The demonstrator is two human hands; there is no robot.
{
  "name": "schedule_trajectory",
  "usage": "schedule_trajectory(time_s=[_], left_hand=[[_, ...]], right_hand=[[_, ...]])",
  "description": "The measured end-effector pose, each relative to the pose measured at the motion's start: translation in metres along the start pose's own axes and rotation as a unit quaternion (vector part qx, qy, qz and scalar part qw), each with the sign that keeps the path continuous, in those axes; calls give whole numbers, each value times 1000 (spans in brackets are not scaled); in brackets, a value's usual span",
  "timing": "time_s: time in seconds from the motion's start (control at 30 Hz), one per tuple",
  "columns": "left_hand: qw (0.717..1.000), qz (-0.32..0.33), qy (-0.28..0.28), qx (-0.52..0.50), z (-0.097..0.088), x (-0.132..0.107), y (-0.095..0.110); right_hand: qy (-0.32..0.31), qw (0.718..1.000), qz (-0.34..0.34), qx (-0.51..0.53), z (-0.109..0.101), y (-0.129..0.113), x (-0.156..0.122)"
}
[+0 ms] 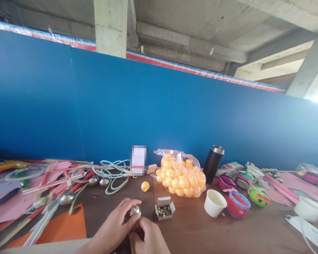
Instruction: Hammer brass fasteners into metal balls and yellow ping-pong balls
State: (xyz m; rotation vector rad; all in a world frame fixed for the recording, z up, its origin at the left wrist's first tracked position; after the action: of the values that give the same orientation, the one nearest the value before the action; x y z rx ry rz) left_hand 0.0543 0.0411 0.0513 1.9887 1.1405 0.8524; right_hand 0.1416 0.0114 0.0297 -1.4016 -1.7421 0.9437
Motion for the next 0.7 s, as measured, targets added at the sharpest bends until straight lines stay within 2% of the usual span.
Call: schedule_trajectory(time_s=[0.37, 0.7], left_hand=[[1000, -1, 1, -5, 0, 0, -1], [1000, -2, 1, 1, 0, 1, -3]], right_hand=[[3, 1000, -1, -6, -1, -4, 0], [3, 1000, -7, -11, 1, 3, 3]])
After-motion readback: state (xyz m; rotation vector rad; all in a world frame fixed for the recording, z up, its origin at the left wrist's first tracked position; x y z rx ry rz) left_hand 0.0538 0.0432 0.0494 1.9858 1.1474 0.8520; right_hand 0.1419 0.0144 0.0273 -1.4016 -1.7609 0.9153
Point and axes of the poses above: each hand's wrist, its own x-axis towards the middle knuckle, its own z-axis out of the palm, y = z × x, the point moved 10 cm from there along x, towards the middle knuckle, and after that the axes turned 1 degree about -z, right-handed, at the moved point
